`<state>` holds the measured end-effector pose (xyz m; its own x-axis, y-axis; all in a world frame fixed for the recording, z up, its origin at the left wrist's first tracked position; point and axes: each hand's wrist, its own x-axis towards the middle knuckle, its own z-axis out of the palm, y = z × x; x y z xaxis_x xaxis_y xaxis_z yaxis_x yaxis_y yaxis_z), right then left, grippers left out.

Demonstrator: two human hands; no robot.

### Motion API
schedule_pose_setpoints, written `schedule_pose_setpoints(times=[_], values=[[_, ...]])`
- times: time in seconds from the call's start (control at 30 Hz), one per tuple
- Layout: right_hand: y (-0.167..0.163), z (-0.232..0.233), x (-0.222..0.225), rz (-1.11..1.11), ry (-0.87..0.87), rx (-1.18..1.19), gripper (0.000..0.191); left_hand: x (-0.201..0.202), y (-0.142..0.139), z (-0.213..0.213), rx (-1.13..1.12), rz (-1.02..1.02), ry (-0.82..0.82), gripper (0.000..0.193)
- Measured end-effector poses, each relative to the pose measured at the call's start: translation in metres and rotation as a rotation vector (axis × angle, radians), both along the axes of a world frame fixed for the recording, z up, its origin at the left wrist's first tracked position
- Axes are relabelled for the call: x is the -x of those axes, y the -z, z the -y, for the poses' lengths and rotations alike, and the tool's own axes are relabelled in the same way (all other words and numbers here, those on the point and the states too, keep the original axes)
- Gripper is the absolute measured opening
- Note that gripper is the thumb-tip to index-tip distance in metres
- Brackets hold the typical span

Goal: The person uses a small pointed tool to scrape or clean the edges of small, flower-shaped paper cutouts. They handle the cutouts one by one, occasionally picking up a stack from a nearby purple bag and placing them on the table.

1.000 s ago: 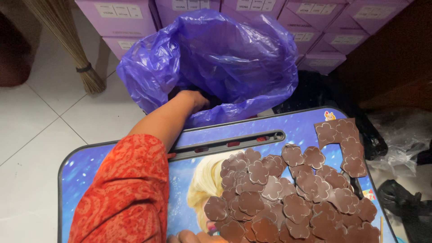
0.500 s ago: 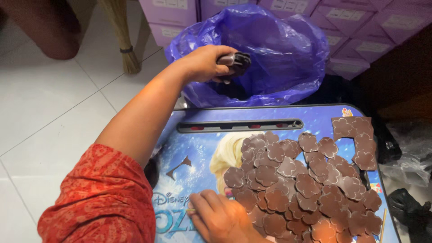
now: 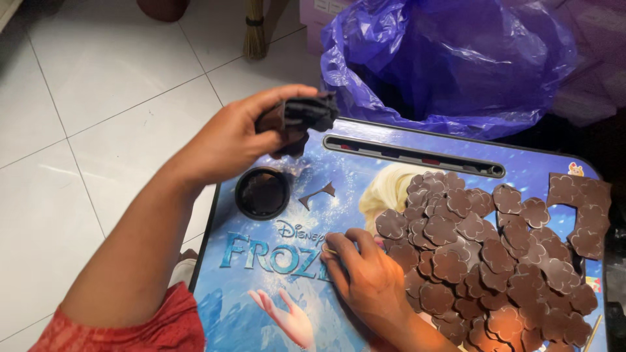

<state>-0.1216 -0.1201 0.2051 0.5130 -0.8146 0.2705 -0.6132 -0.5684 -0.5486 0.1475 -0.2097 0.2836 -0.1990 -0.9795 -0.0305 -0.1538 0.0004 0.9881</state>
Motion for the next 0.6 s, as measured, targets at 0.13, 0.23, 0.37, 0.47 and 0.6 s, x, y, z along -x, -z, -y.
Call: schedule_pose_setpoints(times=[0.13, 0.23, 0.37, 0.47, 0.6], values=[[-0.002, -0.009, -0.004, -0.013, 0.003, 0.017, 0.026, 0.002, 0.0, -0.065, 0.17, 0.51, -0.223, 0.069], [-0.007, -0.013, -0.008, -0.034, -0.004, 0.027, 0.027, 0.004, 0.005, -0.092, 0.194, 0.655, -0.26, 0.071], [-0.015, -0.022, -0.003, -0.112, 0.048, -0.023, 0.027, 0.018, 0.024, -0.117, 0.161, 0.879, -0.073, 0.087], [-0.015, -0.02, 0.002, -0.149, 0.112, 0.018, 0.025, 0.015, 0.034, -0.127, 0.079, 0.899, -0.026, 0.111], [-0.012, -0.014, 0.012, -0.128, 0.187, -0.08, 0.029, 0.012, 0.045, -0.138, 0.082, 0.795, -0.101, 0.126]])
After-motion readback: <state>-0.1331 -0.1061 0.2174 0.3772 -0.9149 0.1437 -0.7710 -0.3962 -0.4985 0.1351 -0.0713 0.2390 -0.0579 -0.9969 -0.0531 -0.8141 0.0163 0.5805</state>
